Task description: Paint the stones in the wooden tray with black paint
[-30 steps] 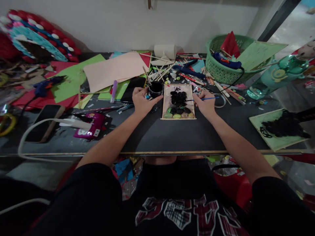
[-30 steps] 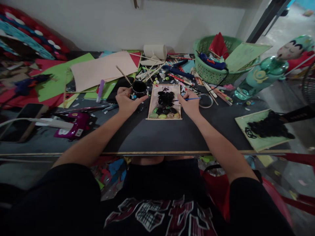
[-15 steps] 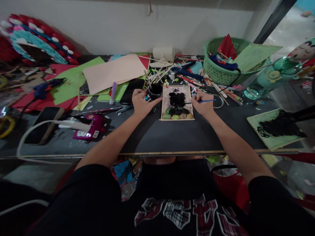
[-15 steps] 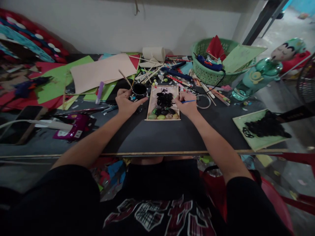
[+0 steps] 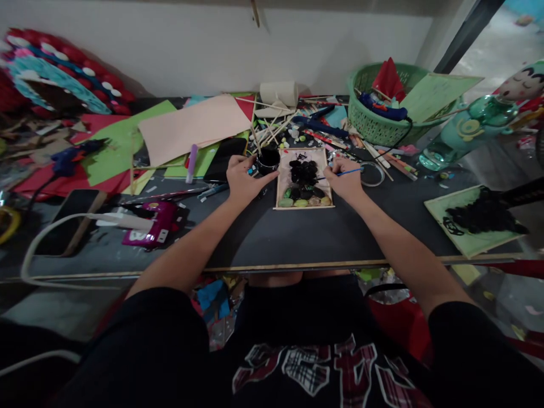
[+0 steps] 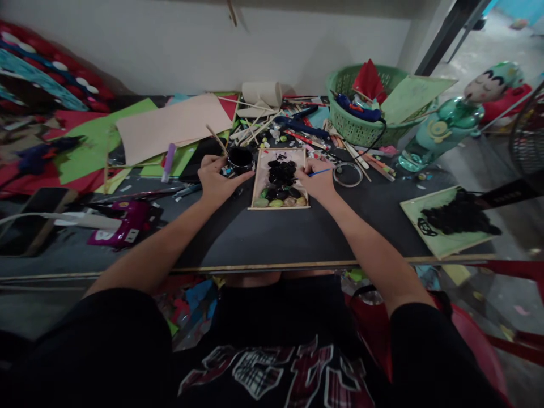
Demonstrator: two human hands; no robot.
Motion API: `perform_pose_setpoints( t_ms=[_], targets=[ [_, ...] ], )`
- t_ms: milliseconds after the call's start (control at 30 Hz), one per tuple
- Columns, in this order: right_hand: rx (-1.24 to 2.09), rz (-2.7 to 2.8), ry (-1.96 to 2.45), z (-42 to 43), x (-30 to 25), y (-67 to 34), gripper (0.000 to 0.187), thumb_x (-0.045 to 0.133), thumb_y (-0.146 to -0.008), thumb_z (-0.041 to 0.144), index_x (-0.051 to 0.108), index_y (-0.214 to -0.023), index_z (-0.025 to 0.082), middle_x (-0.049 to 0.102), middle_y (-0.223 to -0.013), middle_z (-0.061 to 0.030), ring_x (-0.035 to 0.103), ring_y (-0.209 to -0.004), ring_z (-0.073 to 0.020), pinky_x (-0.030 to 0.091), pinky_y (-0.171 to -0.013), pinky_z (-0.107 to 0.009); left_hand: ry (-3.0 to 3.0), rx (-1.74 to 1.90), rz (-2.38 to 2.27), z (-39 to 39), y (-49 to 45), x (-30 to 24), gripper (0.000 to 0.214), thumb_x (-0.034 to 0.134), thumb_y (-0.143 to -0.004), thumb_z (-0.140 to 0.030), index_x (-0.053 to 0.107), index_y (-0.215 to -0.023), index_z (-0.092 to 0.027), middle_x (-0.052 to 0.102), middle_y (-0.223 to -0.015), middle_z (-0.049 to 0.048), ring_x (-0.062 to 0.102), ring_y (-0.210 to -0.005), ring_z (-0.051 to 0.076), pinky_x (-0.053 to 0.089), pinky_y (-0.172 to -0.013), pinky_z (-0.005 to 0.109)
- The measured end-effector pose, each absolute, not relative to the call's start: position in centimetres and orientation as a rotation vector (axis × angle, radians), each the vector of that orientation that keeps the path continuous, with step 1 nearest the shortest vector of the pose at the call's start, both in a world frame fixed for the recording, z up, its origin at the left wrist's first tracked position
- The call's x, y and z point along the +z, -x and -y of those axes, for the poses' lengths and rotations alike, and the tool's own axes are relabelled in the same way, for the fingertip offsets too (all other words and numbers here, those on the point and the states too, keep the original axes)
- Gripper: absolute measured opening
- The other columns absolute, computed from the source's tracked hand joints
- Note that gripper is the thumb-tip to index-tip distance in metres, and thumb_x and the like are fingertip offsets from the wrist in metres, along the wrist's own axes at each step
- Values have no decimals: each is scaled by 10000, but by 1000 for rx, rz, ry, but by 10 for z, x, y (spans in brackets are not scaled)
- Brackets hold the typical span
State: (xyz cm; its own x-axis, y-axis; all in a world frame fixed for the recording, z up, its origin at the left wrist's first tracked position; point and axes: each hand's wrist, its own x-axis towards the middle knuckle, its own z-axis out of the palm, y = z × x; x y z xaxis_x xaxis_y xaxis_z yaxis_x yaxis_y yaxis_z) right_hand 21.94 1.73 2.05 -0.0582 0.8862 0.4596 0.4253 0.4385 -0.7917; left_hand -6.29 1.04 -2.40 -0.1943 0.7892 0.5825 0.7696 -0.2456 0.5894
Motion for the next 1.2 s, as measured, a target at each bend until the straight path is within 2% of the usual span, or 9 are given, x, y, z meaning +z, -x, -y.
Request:
perform_pose_setpoints(
  t_ms=[133, 267, 367, 500, 633, 800, 933, 1100, 1200],
  targets=[
    [538, 1609, 1165, -20, 21, -222, 428, 635, -736, 110, 298, -495, 219, 321, -488, 80, 296, -516, -79, 271, -584, -280, -2016, 1463, -1912, -11, 62, -25, 675, 807, -580, -767, 709, -924, -195, 515, -831, 38, 554, -883, 247, 512, -841, 400],
    [549, 1579, 1135, -25, 19, -229, 450, 604, -673, 45, 241, -475, 221, 251, -473, 89, 243, -500, -66, 240, -559, -273, -2070, 1413, -1891, -10, 61, -25, 713, 788, -580, -796, 707, -957, -196, 517, -861, 49, 550, -920, 264, 503, -883, 427],
    [627, 1469, 1128, -29, 17, -234, 413, 590, -716, 70, 286, -482, 223, 291, -473, 83, 283, -490, -69, 252, -549, -268, -2106, 1366, -1865, -10, 61, -25, 755, 776, -591, -804, 702, -1022, -189, 516, -878, 52, 552, -951, 274, 492, -898, 437],
    [679, 1467, 1177, -34, 14, -239, 469, 605, -691, 10, 258, -452, 217, 264, -446, 89, 257, -469, -56, 239, -531, -266, -2130, 1376, -1848, -9, 62, -25, 775, 770, -607, -800, 701, -1065, -179, 521, -872, 56, 557, -950, 279, 489, -891, 437],
    [740, 1405, 1174, -35, 13, -241, 454, 604, -773, 73, 277, -499, 228, 321, -449, 85, 322, -446, -71, 268, -518, -262, -2143, 1385, -1846, -10, 62, -27, 760, 780, -613, -783, 695, -1084, -193, 521, -882, 54, 557, -950, 275, 489, -887, 426],
    [750, 1473, 1153, -36, 12, -243, 478, 589, -680, -7, 234, -458, 224, 267, -445, 92, 271, -451, -60, 222, -525, -266, -2147, 1407, -1848, -12, 63, -30, 783, 761, -594, -824, 694, -1047, -188, 503, -869, 38, 548, -925, 252, 495, -871, 404],
    [785, 1431, 1148, -36, 10, -243, 406, 601, -759, 118, 300, -509, 226, 345, -456, 79, 344, -470, -79, 259, -521, -253, -2157, 1412, -1865, -12, 64, -31, 757, 757, -595, -828, 697, -1002, -193, 509, -864, 35, 550, -930, 248, 495, -878, 396],
    [774, 1503, 1132, -38, 10, -243, 469, 651, -693, 127, 244, -479, 222, 263, -443, 91, 276, -458, -55, 224, -491, -244, -2138, 1415, -1884, -11, 63, -28, 727, 783, -575, -810, 701, -959, -197, 533, -855, 39, 561, -911, 250, 508, -860, 394],
    [862, 1384, 1109, -36, 9, -240, 454, 673, -771, 297, 283, -544, 243, 346, -447, 82, 362, -425, -71, 266, -456, -244, -2100, 1413, -1888, -11, 63, -27, 697, 780, -588, -799, 697, -925, -196, 535, -831, 34, 568, -877, 242, 516, -828, 386]
  ],
)
